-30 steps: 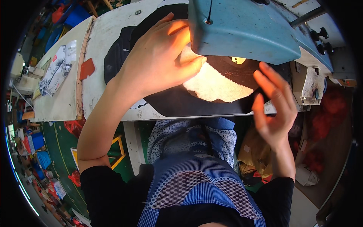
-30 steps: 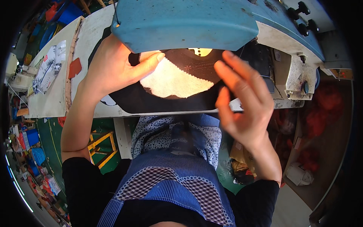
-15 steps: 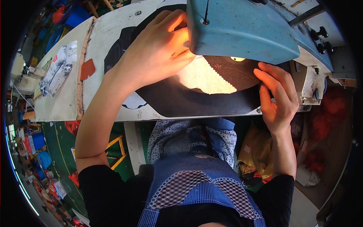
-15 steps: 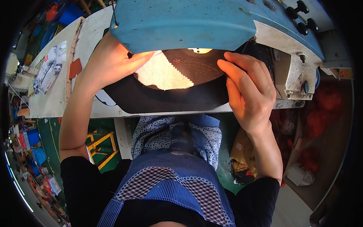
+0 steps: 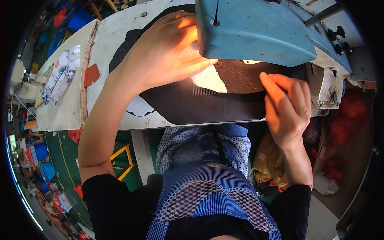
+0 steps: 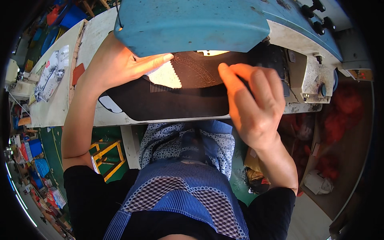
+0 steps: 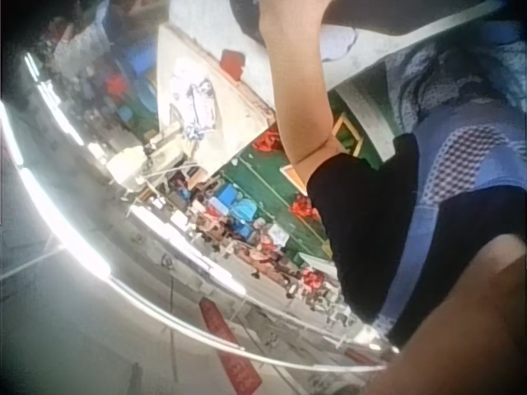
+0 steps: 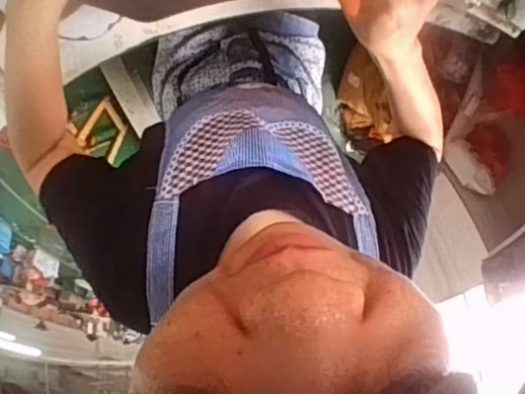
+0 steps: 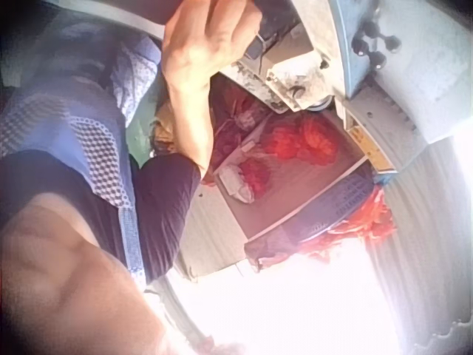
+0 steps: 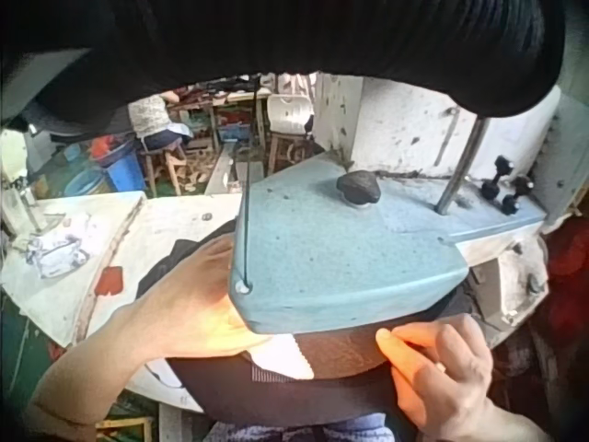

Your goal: The person aligns and feeds shoe upper fabric pieces into a sewing machine by hand, guiding the edges through the machine one by one.

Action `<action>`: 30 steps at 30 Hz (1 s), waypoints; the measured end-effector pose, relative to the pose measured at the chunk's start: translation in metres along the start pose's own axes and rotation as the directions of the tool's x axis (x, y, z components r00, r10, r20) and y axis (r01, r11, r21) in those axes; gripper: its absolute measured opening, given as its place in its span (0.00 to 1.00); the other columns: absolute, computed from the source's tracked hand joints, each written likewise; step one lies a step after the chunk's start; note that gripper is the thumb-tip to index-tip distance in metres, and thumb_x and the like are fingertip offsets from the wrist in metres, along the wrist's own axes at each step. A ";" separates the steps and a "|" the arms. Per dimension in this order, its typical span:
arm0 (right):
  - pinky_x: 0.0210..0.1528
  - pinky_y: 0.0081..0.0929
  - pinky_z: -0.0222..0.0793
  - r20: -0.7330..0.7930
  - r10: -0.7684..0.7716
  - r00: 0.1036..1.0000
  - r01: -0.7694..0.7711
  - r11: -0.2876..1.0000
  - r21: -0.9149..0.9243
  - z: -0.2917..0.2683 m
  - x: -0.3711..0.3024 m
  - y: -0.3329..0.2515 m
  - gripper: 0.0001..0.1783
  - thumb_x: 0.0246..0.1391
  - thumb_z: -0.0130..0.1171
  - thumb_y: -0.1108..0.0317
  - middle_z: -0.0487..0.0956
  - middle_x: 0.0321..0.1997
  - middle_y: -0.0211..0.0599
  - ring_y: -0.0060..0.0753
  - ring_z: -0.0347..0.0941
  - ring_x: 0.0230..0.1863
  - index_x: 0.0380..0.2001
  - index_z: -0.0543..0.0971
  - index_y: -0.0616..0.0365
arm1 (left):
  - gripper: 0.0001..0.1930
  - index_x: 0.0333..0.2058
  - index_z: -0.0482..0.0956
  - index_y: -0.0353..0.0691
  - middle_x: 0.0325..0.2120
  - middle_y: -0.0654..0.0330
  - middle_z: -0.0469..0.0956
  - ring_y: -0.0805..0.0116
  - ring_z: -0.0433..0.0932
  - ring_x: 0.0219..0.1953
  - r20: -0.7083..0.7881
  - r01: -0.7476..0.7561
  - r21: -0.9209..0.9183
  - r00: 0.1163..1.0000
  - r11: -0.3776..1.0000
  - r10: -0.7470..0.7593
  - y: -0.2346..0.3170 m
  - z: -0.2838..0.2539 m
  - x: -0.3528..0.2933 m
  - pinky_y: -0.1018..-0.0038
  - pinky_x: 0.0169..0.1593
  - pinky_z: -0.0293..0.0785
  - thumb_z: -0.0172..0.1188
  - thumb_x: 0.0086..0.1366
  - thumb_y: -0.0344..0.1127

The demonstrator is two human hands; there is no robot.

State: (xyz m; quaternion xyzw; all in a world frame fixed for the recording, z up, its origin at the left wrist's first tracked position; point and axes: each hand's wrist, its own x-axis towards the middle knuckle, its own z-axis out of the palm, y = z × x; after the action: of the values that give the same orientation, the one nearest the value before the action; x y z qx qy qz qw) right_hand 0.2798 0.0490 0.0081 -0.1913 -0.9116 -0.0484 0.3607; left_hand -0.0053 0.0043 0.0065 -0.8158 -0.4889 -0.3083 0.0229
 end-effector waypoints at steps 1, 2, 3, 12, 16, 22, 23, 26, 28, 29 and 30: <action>0.34 0.33 0.69 0.023 0.028 0.999 -0.027 0.998 -0.049 -0.003 0.000 0.002 0.25 0.29 0.65 0.84 0.80 0.37 0.38 0.40 0.71 0.35 0.39 0.86 0.64 | 0.13 0.38 0.79 0.39 0.43 0.55 0.78 0.52 0.77 0.49 -0.002 0.001 0.001 1.000 1.000 -0.001 -0.001 0.000 0.000 0.60 0.56 0.75 0.69 0.55 0.35; 0.34 0.33 0.69 0.036 0.069 0.997 -0.066 0.995 -0.072 -0.008 0.001 0.004 0.25 0.30 0.66 0.84 0.79 0.38 0.37 0.39 0.71 0.35 0.39 0.86 0.62 | 0.14 0.39 0.80 0.39 0.44 0.54 0.78 0.52 0.77 0.50 0.019 0.017 0.030 1.000 0.999 -0.018 -0.003 0.001 -0.001 0.60 0.57 0.74 0.70 0.55 0.36; 0.34 0.32 0.69 0.049 0.110 0.993 -0.105 0.990 -0.096 -0.011 0.001 0.006 0.24 0.31 0.66 0.84 0.79 0.39 0.35 0.39 0.70 0.36 0.39 0.87 0.60 | 0.16 0.40 0.80 0.40 0.46 0.54 0.79 0.51 0.77 0.51 0.038 0.034 0.059 0.999 0.998 -0.036 -0.004 0.001 -0.002 0.60 0.58 0.74 0.71 0.54 0.37; 0.57 0.37 0.67 0.002 0.223 0.975 -0.221 0.967 -0.123 -0.020 -0.011 0.028 0.15 0.40 0.66 0.81 0.81 0.50 0.36 0.46 0.71 0.56 0.35 0.85 0.54 | 0.18 0.46 0.83 0.42 0.42 0.50 0.83 0.48 0.81 0.44 0.143 0.216 0.125 0.962 0.968 -0.233 -0.015 -0.001 -0.011 0.59 0.49 0.78 0.70 0.60 0.42; 0.59 0.39 0.68 -0.038 0.256 0.966 -0.250 0.962 0.112 -0.012 -0.012 0.032 0.16 0.40 0.64 0.83 0.82 0.48 0.39 0.48 0.73 0.58 0.35 0.84 0.57 | 0.16 0.43 0.79 0.38 0.47 0.53 0.78 0.51 0.76 0.52 -0.034 -0.017 0.160 0.999 0.987 0.022 -0.014 0.001 0.000 0.58 0.59 0.73 0.68 0.57 0.35; 0.57 0.38 0.70 0.028 0.141 0.990 -0.143 0.983 0.118 -0.021 -0.013 0.038 0.23 0.31 0.61 0.86 0.83 0.46 0.38 0.48 0.75 0.56 0.36 0.85 0.57 | 0.16 0.44 0.78 0.38 0.49 0.53 0.77 0.51 0.75 0.54 0.013 -0.021 0.093 1.000 0.995 0.019 -0.013 0.000 0.000 0.57 0.58 0.73 0.67 0.58 0.33; 0.57 0.39 0.70 0.020 0.110 0.994 -0.110 0.994 0.012 -0.024 -0.014 0.034 0.24 0.29 0.60 0.85 0.83 0.46 0.38 0.48 0.75 0.56 0.36 0.85 0.56 | 0.15 0.44 0.78 0.38 0.49 0.53 0.77 0.51 0.76 0.53 0.030 0.037 0.050 0.999 0.998 -0.038 -0.007 0.000 0.002 0.57 0.58 0.74 0.67 0.58 0.33; 0.57 0.39 0.71 -0.007 0.031 0.999 -0.032 0.995 -0.099 -0.024 -0.012 0.026 0.25 0.27 0.60 0.83 0.83 0.46 0.38 0.48 0.75 0.56 0.36 0.85 0.54 | 0.14 0.42 0.79 0.39 0.49 0.52 0.77 0.52 0.76 0.53 0.047 0.096 0.018 0.994 0.995 -0.097 -0.002 0.000 0.002 0.58 0.58 0.74 0.67 0.57 0.33; 0.55 0.41 0.74 -0.055 -0.064 0.996 0.061 0.996 -0.058 -0.019 -0.005 0.023 0.22 0.30 0.59 0.82 0.83 0.47 0.42 0.51 0.76 0.55 0.35 0.84 0.55 | 0.13 0.41 0.79 0.39 0.49 0.52 0.77 0.52 0.76 0.52 0.042 0.096 0.029 0.994 0.995 -0.097 -0.003 -0.001 -0.001 0.59 0.58 0.73 0.67 0.57 0.34; 0.55 0.41 0.74 -0.056 -0.065 0.996 0.062 0.997 -0.055 -0.017 -0.004 0.024 0.22 0.30 0.59 0.82 0.83 0.47 0.42 0.51 0.76 0.55 0.35 0.84 0.55 | 0.15 0.43 0.82 0.40 0.44 0.52 0.81 0.51 0.80 0.46 0.101 0.138 0.053 0.985 0.989 -0.143 -0.005 -0.002 -0.005 0.60 0.51 0.77 0.69 0.58 0.37; 0.53 0.41 0.76 -0.051 -0.081 0.995 0.083 0.995 0.047 -0.014 -0.005 0.025 0.20 0.31 0.60 0.82 0.83 0.47 0.43 0.52 0.78 0.53 0.35 0.84 0.57 | 0.17 0.45 0.84 0.40 0.39 0.52 0.85 0.49 0.83 0.40 0.159 0.178 0.081 0.969 0.981 -0.189 -0.007 -0.003 -0.007 0.61 0.44 0.80 0.71 0.60 0.40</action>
State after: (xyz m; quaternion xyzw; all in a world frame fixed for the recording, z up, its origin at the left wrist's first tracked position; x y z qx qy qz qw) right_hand 0.3014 0.0672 0.0142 -0.1437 -0.9104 -0.0457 0.3852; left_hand -0.0148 0.0019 0.0037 -0.7887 -0.5722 -0.2240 -0.0197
